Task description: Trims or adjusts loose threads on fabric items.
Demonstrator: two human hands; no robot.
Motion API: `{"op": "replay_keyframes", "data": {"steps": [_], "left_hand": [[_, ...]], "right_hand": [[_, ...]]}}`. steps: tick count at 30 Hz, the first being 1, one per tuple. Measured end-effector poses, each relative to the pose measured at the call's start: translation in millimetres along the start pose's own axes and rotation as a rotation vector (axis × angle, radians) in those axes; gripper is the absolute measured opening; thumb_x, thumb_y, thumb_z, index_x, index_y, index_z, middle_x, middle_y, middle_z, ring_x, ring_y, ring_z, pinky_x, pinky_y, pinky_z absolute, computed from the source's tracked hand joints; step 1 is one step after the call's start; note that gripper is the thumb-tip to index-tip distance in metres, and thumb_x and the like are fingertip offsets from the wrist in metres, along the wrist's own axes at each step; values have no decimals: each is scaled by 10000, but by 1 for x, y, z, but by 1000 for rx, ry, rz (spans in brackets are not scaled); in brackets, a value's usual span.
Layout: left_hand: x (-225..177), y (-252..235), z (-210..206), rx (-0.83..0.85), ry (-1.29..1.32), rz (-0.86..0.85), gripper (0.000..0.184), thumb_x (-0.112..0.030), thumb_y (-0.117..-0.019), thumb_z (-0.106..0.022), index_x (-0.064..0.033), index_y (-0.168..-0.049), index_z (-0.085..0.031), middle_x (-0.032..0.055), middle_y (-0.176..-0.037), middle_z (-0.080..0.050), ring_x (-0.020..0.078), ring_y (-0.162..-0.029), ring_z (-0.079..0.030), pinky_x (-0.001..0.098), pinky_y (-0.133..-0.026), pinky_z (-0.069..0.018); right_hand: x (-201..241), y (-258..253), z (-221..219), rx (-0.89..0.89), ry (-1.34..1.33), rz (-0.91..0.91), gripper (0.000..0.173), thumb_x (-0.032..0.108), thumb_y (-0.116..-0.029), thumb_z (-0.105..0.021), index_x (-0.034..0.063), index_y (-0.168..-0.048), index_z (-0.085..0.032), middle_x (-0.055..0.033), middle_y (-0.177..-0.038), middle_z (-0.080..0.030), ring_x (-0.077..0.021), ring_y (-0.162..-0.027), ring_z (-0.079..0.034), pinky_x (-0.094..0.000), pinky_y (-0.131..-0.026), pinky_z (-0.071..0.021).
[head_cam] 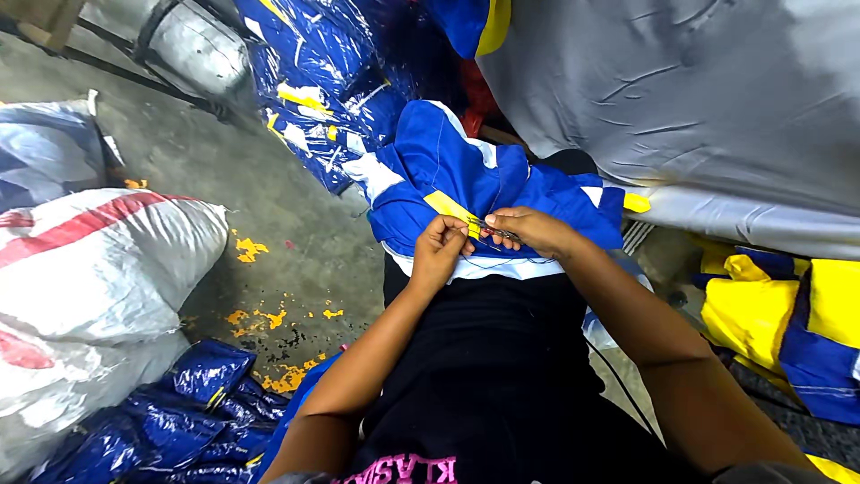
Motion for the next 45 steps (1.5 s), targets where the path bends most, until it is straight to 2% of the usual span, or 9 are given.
{"op": "replay_keyframes", "data": {"steps": [11,13,16,20,27,33,36,41,45], "left_hand": [[0,1,1,-17,13,-14,111,18,-989,-532,-69,-1019,-595,-50,-753,-681,46,-647,-662,231,-654,-584],[0,2,1,-40,-16,-30,88,13,-975,-548,-45,-1007,-606,-15,-860,-668,56,-695,-665,243,-676,-598],[-1,1,0,-52,-67,-24,70,1,-977,-570,3,-1013,-631,45,-995,-616,65,-726,-653,239,-680,-607],[-1,-1,1,-49,-12,30,76,-1,-989,-579,-32,-1039,-627,3,-929,-690,55,-711,-664,228,-671,-588],[-2,-5,-13,44,-133,103,75,-32,-980,-638,-18,-1043,-674,-7,-834,-682,22,-669,-623,193,-640,-540],[-15,2,-6,-19,-131,-96,98,4,-934,-653,5,-1016,-706,7,-911,-648,-7,-684,-575,153,-648,-518],[-31,7,-5,9,-229,-301,90,15,-899,-631,41,-964,-687,45,-917,-634,-4,-743,-577,140,-688,-508],[-70,17,-10,74,-453,-680,48,9,-874,-641,49,-859,-663,141,-877,-637,83,-823,-622,158,-761,-520],[-94,22,-12,158,-447,-766,58,-30,-878,-652,7,-834,-656,121,-882,-666,134,-950,-640,228,-881,-513]], "right_hand": [[8,1,6,-38,80,118,312,215,-1114,-401,35,-1010,-633,38,-737,-542,-10,-597,-478,-173,-573,-411],[26,6,15,-73,239,275,327,198,-1113,-387,9,-1071,-651,2,-836,-584,-23,-686,-511,-193,-640,-435],[52,8,22,-194,539,608,299,185,-1061,-511,-27,-1159,-696,-144,-1024,-645,-191,-929,-615,-346,-849,-511],[67,1,23,-255,698,796,307,207,-1012,-623,-33,-1184,-705,-197,-1055,-661,-307,-1002,-642,-445,-909,-528],[70,-4,20,-174,703,812,282,178,-1006,-630,-9,-1199,-715,-175,-1035,-667,-264,-955,-658,-416,-867,-550],[68,4,15,-39,648,832,264,174,-994,-646,4,-1175,-734,-150,-1021,-668,-194,-953,-644,-317,-866,-538],[73,11,12,14,615,855,265,170,-991,-642,-2,-1171,-736,-139,-1037,-674,-156,-984,-640,-267,-891,-525],[84,24,7,60,509,918,261,150,-990,-636,-21,-1163,-730,-109,-1048,-672,-78,-1000,-631,-185,-897,-516],[92,39,1,56,422,1006,266,142,-986,-643,-48,-1155,-722,-105,-1034,-666,-57,-984,-627,-164,-875,-520]]}}
Point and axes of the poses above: each hand's wrist, its own y-axis away from the middle knuckle, its own z-axis out of the back of the hand, x = y × z, the point moved 9 cm from there along -y, towards the middle knuckle
